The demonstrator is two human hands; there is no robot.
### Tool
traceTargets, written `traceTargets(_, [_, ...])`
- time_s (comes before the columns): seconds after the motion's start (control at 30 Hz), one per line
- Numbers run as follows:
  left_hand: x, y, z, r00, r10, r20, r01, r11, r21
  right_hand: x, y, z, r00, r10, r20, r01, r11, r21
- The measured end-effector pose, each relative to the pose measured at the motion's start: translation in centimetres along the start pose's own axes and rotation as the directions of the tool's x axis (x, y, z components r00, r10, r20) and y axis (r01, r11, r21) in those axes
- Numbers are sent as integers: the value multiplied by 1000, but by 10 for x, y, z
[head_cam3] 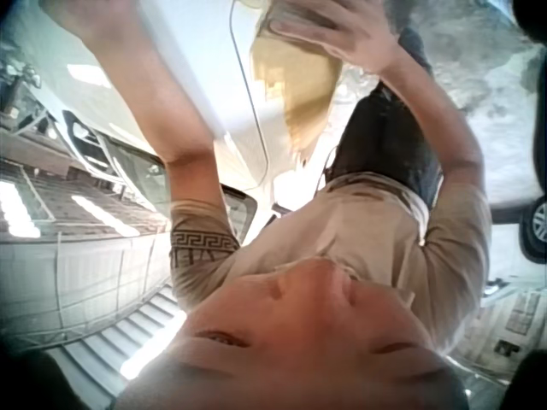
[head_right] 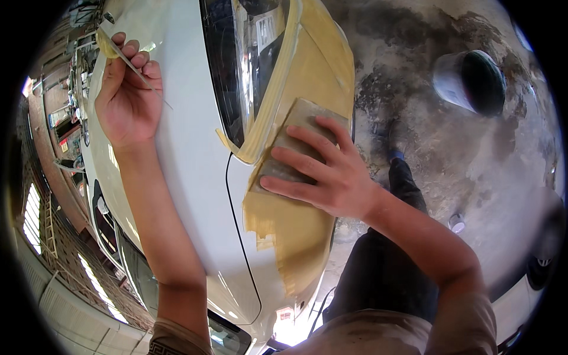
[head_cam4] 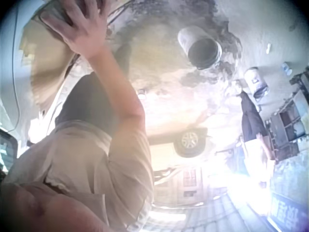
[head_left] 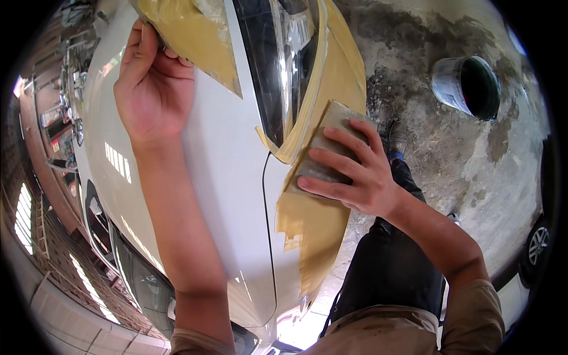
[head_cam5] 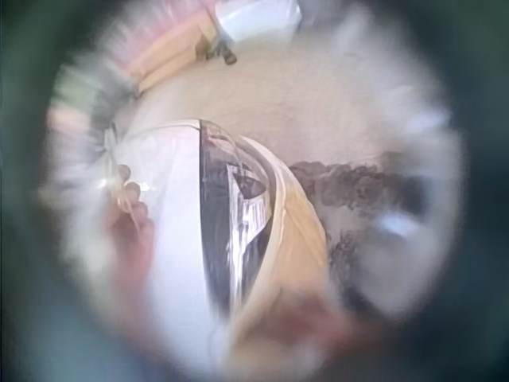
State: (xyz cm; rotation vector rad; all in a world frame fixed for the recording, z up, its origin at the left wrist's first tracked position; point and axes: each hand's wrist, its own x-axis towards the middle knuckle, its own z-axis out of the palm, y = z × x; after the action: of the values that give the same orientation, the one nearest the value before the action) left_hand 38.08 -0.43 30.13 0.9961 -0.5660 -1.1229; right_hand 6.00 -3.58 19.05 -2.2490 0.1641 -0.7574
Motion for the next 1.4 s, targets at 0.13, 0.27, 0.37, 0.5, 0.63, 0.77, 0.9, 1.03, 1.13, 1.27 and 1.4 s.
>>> traceTargets(0.13, [-5,-9,9,999,40,-6,-40,997,-71,0,-1,5,1000,25,-6,-25,1000,1])
traceTargets(0.27, [-3,-1,7,999,-45,-14,44,994,-101,4,-2,6,999,44,-31,-44,999,12])
traceTargets(0.37, [3,-1,-2,998,-18,55,22,997,-74,7,4,-6,995,25,-101,-32,997,-68])
traceTargets(0.5, [3,-1,-5,998,7,69,-2,998,-71,13,18,-40,894,434,-111,-422,899,116])
traceTargets(0.63, [4,-2,-5,997,0,73,5,997,-80,26,50,-53,556,829,66,-804,516,297])
traceTargets(0.77, [4,-5,-5,996,2,88,5,997,-79,44,87,-52,451,864,226,-851,339,401])
traceTargets(0.9, [0,-2,-1,1000,20,-20,-21,997,-68,61,101,-48,461,853,244,-878,399,267])
traceTargets(1.03, [0,-4,4,997,33,-65,-35,999,-39,65,114,-44,446,854,266,-886,379,267])
traceTargets(1.13, [0,-4,3,997,35,-68,-37,998,-42,66,121,-41,460,853,247,-877,394,274])
traceTargets(1.27, [0,-4,4,998,36,-55,-38,999,-36,70,121,-40,467,850,243,-869,392,300])
traceTargets(1.4, [1,-3,1,1000,23,-15,-23,999,-39,69,122,-39,469,841,269,-876,403,266])
